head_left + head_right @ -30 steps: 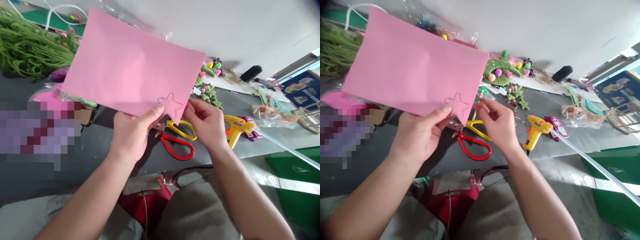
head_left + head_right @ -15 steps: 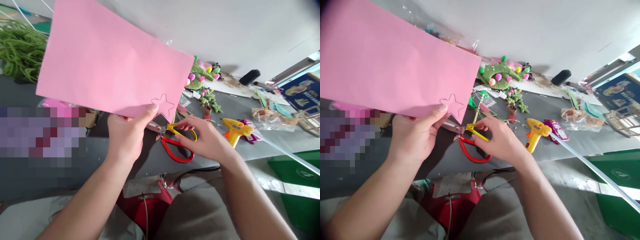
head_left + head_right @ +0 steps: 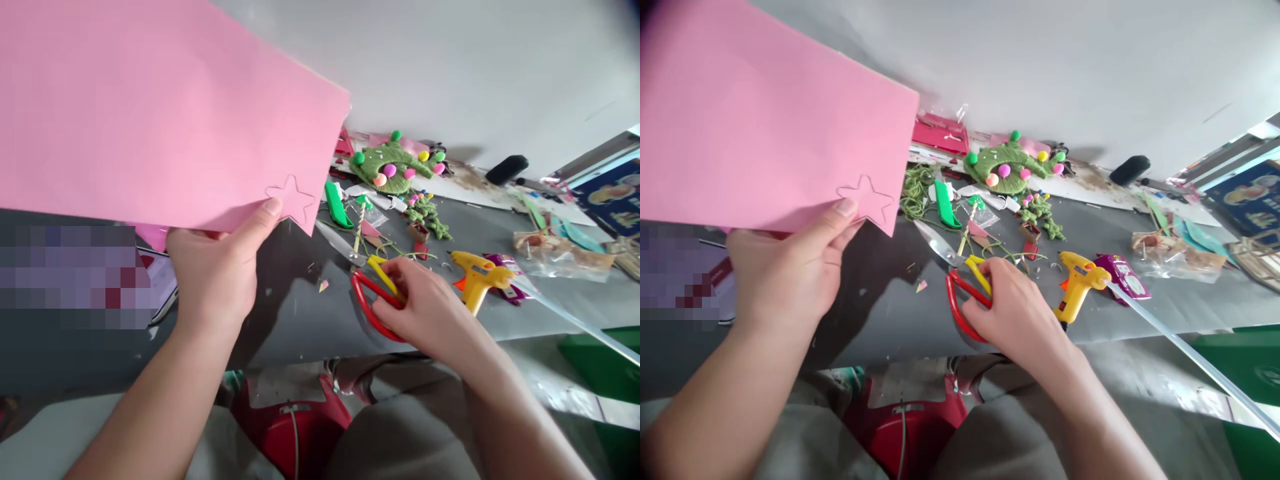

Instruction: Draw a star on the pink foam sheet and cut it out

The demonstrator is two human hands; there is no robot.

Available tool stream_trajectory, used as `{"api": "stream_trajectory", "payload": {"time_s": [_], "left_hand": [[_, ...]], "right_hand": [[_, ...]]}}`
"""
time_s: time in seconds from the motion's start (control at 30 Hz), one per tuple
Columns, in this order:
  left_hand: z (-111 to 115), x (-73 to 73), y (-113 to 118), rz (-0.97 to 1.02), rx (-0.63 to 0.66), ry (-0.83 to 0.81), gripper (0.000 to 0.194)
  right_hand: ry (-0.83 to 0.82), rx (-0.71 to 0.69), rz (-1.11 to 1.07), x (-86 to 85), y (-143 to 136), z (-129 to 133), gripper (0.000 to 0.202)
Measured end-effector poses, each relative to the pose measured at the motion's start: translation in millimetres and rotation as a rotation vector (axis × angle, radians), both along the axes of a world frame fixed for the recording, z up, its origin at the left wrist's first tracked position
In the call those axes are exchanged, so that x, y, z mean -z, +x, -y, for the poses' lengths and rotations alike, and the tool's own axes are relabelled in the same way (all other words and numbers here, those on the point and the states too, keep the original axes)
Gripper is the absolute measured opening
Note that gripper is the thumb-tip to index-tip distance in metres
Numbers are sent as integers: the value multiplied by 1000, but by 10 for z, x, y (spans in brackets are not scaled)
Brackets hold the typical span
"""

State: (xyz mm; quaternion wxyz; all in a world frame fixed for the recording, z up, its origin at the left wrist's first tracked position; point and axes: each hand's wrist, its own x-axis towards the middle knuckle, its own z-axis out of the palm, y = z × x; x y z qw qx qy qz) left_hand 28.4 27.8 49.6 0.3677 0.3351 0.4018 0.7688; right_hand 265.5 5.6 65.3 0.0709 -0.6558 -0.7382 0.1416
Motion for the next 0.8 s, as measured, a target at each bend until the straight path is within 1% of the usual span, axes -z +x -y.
{"api": "stream_trajectory", "payload": {"time_s": [0.07, 0.17, 0.23, 0.33, 0.4, 0.5, 0.6, 0.7, 0.8], "left_hand": [[-27, 0, -67, 23, -19, 17, 13], [-54, 16, -79, 80, 10, -7, 15], [-62, 19, -41, 127, 28, 2, 18], [-72, 2, 23, 219, 62, 32, 22], [-81, -17, 45, 273, 56, 27, 24], [-89, -48, 55, 305, 30, 0, 24], [-79, -83, 67, 335, 33, -8, 22], [-64, -109, 88, 366, 21, -38, 20], [-59, -110, 101, 360, 20, -45, 22]], "right_hand": [[-27, 61, -189, 28, 91, -13, 28], [-237, 44, -554, 27, 117, 28, 33], [-398, 29, -757, 3, 61, 107, 32], [-515, 35, -972, -12, -53, 251, 35], [-583, 21, -1083, 7, -111, 324, 37], [-645, -11, -1157, 44, -160, 378, 46], [-683, -24, -1141, 45, -189, 386, 51], [-675, -29, -1115, 22, -220, 375, 51], [-660, -31, -1083, 12, -252, 368, 51]]}}
